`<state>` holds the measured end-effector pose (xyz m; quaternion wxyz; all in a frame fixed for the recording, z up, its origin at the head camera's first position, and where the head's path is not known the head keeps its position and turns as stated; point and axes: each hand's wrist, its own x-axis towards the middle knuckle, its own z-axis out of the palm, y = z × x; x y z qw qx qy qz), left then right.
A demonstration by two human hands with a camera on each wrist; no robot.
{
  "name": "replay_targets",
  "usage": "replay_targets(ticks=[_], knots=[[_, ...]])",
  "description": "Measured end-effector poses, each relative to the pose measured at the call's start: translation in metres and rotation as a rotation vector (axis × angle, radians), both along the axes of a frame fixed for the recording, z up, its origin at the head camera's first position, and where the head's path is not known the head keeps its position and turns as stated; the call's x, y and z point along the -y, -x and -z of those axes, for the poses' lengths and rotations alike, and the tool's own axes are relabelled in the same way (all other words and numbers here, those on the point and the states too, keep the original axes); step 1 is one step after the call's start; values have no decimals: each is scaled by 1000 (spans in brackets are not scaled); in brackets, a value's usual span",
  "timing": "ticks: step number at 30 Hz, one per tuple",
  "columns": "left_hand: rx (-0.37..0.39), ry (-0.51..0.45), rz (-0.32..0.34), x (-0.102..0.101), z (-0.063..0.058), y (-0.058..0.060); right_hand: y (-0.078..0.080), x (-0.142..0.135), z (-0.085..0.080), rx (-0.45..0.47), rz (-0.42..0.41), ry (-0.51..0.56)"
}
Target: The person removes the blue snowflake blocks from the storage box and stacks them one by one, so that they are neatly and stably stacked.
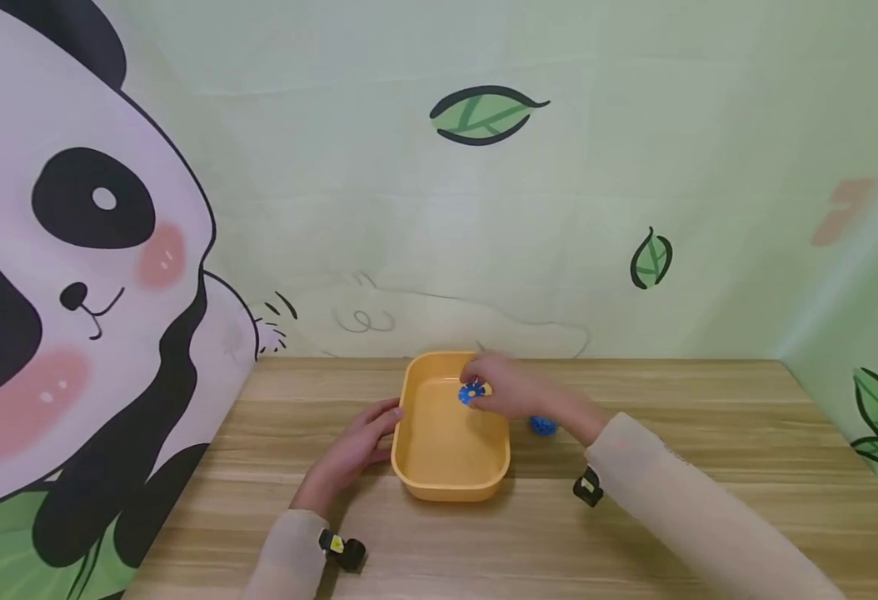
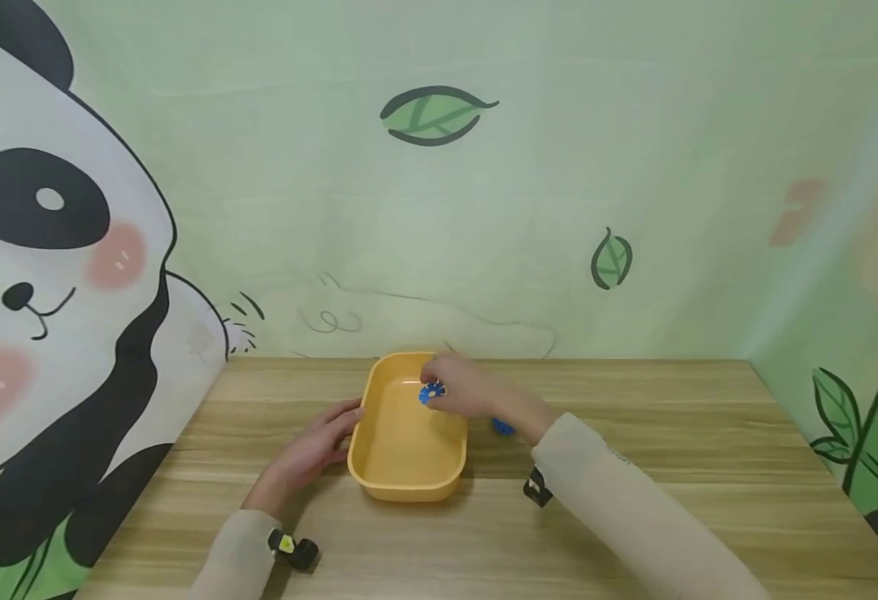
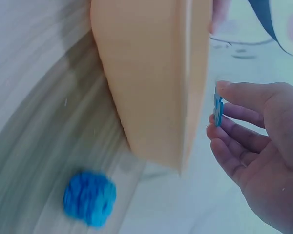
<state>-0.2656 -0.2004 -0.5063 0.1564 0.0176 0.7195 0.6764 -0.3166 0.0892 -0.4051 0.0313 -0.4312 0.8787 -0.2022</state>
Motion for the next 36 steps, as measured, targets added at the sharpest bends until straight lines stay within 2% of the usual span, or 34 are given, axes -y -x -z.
replay_targets(ticks=[4, 7, 12, 17, 24, 36], knots=[[-1, 5, -8, 0, -2, 0, -2, -26, -9, -27, 44, 41], [-1, 1, -11, 1, -2, 0, -1, -43, -9, -22, 93, 39], [5, -2, -16, 2, -1, -1, 1, -67, 6, 30, 158, -9], [-3, 4, -8, 1, -1, -2, 2, -85, 27, 29, 182, -6], [3, -8, -9, 0, -1, 0, 5, -99, 46, 50, 196, -5], [-4, 0, -2, -1, -2, -2, 3, -101, 51, 108, 226, -19]])
